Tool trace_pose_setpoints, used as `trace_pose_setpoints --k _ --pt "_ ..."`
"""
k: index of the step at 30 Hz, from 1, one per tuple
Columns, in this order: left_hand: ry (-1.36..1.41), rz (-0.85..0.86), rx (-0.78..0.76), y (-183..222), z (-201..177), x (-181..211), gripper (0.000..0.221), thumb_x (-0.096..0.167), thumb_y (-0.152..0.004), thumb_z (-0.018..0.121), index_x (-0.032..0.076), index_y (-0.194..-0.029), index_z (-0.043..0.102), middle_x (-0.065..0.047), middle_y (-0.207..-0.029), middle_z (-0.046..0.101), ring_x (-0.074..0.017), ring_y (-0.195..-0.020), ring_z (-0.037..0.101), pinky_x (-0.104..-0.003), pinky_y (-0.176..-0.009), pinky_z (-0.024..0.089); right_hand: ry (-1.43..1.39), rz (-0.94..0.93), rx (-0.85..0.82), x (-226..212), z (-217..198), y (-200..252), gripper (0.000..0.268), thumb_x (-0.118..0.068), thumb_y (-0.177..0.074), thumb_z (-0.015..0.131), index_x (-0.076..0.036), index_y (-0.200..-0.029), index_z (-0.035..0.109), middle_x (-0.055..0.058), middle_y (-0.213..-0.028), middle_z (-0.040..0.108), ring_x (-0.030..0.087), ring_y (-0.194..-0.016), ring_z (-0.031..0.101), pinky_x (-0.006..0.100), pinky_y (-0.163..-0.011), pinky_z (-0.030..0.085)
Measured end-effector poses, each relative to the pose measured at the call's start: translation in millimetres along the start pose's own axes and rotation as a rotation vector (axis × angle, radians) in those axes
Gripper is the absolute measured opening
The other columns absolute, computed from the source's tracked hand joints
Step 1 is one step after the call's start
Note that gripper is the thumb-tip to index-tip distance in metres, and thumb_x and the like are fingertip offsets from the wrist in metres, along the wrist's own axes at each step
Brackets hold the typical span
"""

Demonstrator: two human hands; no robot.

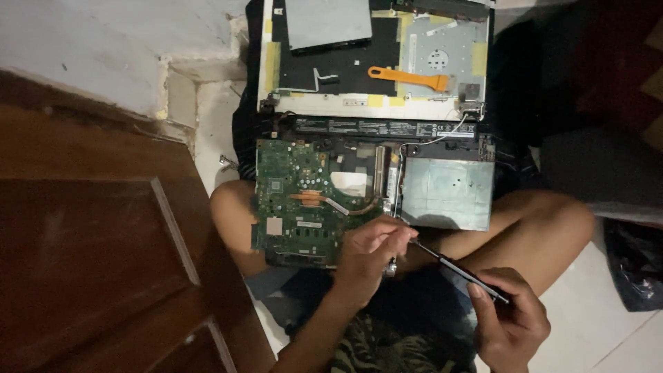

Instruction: Removing screws and prying a motherboard from a laptop chassis during disassembly.

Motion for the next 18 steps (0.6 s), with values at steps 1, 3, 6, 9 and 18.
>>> trace_pose_setpoints --k 1,3,6,9,18 --pt "0.001 0.002 0.004 1.4 4.6 -6.4 0.02 0.017 -0.101 0.063 0.0 -0.105 0.073 -0.003 -0.091 0.066 -0.0122 -0.078 0.056 -0.028 -0.075 0.047 0.0 -0.002 -0.005 -1.7 3.3 2.5 0.02 0.013 -0.085 0.068 0.008 -0.103 0.062 0.018 -0.097 0.068 0.021 -0.083 0.062 0.028 -0.078 0.05" --pt "0.495 -0.094 0.101 4.5 10.3 -26.8 0.017 0.007 -0.1 0.063 -0.006 -0.107 0.072 -0.008 -0.09 0.062 -0.0137 -0.075 0.047 -0.025 -0.069 0.037 0.035 0.001 0.068 -4.4 4.8 7.5 0.02 0.013 -0.085 0.067 0.008 -0.104 0.06 0.018 -0.099 0.067 0.022 -0.083 0.061 0.028 -0.081 0.049" --pt "0.648 -0.135 0.176 9.5 19.7 -31.4 0.018 0.011 -0.099 0.066 -0.005 -0.107 0.07 -0.007 -0.09 0.059 -0.0146 -0.085 0.05 -0.027 -0.076 0.04 0.017 -0.002 0.166 -6.1 12.9 20.0 0.018 0.014 -0.089 0.066 0.01 -0.105 0.058 0.021 -0.102 0.066 0.024 -0.086 0.061 0.03 -0.086 0.05" --pt "0.769 -0.105 0.244 13.9 23.8 -34.7 0.023 0.015 -0.096 0.072 -0.003 -0.11 0.071 -0.009 -0.11 0.065 -0.0122 -0.083 0.05 -0.025 -0.075 0.043 -0.113 0.022 0.211 16.5 21.6 36.6 0.022 0.009 -0.091 0.062 0.006 -0.111 0.055 0.02 -0.109 0.063 0.023 -0.095 0.06 0.03 -0.095 0.05" --pt "0.75 -0.025 0.254 19.0 28.2 -32.4 0.023 0.024 -0.097 0.069 0.004 -0.109 0.07 -0.005 -0.101 0.057 -0.0123 -0.086 0.047 -0.028 -0.078 0.037 -0.158 0.333 0.247 54.1 38.1 68.4 0.02 -0.001 -0.093 0.066 0.001 -0.113 0.062 0.006 -0.083 0.061 0.01 -0.069 0.053 0.02 -0.068 0.044"
Point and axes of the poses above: each hand's wrist, its own y-axis away from the middle knuckle, its own z-axis out of the palm, x = y × z, the point moved 6 cm from there along -y, towards the middle knuckle
